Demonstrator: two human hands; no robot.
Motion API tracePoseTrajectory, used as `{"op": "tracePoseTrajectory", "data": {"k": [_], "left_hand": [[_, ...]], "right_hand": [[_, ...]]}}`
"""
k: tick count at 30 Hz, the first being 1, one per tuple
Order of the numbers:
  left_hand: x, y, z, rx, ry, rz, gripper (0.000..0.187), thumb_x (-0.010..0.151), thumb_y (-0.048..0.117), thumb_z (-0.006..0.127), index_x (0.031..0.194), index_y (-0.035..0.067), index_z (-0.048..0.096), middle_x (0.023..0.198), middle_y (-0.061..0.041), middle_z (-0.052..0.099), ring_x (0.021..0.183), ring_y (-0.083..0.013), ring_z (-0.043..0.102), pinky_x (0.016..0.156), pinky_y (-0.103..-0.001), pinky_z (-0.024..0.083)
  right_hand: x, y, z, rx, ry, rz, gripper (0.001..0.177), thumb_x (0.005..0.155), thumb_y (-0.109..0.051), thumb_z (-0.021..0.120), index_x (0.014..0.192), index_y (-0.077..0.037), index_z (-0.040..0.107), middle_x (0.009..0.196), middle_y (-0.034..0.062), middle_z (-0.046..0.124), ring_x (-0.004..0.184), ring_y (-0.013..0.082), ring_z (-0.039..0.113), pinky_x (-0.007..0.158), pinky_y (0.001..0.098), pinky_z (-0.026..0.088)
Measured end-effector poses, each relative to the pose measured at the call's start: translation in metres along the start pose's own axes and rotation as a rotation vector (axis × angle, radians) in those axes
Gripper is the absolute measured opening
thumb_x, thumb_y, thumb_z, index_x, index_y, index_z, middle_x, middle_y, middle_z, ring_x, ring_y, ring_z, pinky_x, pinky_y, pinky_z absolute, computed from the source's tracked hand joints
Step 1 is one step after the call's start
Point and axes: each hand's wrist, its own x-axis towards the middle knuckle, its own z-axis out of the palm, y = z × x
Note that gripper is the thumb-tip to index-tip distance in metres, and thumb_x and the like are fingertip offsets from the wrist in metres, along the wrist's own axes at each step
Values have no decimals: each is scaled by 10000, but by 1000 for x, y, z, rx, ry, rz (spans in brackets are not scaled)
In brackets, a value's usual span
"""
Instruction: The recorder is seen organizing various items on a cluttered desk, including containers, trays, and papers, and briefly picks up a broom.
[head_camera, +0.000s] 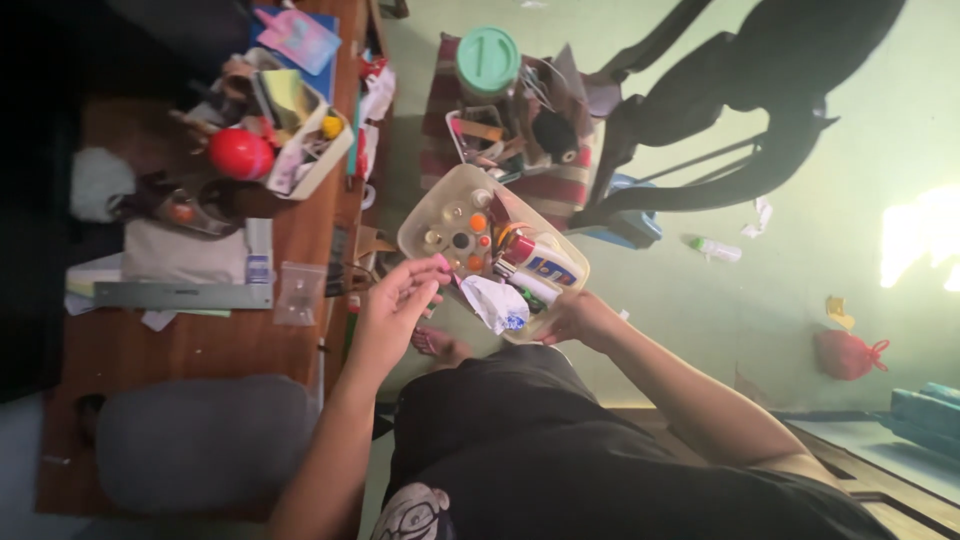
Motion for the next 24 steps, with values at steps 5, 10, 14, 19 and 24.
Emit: {"op": "tracePoseTrajectory", "data": {"k": [5, 10, 14, 19, 24], "left_hand": [[42, -31, 53, 68, 24, 82, 292, 1014, 140, 640, 1271, 2, 653, 1137, -58, 749, 1058, -132, 705, 936, -259, 548], [75, -63, 99, 513, 360, 317, 588, 864, 161, 803, 1381, 9, 566, 1399, -207, 592, 1314, -331, 555, 1069, -402, 459], [80, -71, 119, 484, 463, 197, 863, 810, 187, 845, 1511, 0, 377, 1515, -242, 468, 1414, -384, 449, 1158, -457, 376], [82, -94, 111, 421, 506, 77, 1049, 837, 200, 852, 1602, -12, 168, 1627, -301, 281, 1513, -424, 304, 1220, -464, 285], [79, -115, 76, 331, 415, 11, 1042, 861, 252, 822, 1612, -8, 148, 1638, -289, 299, 1514, -384, 338, 1192, -437, 327]], "right_hand": [[-6, 0, -57, 41, -11, 29, 443, 921, -116, 493, 1234, 197, 475, 977, 350, 702, 802, 413, 759, 700, 478, 640], [0, -23, -87, 58, 23, 79, 512, 919, -132, 460, 1348, 145, 421, 1069, 336, 653, 824, 405, 738, 767, 485, 624], [9, -57, -83, 86, 21, 80, 509, 942, -150, 421, 1351, 150, 379, 1072, 339, 637, 869, 434, 728, 794, 501, 612], [36, -97, -70, 95, -44, 30, 466, 969, -159, 390, 1328, 136, 379, 1120, 411, 623, 957, 469, 714, 861, 505, 589], [49, -129, -36, 135, -95, -61, 438, 968, -171, 413, 1292, 123, 404, 1129, 389, 605, 974, 482, 710, 870, 524, 595]]}}
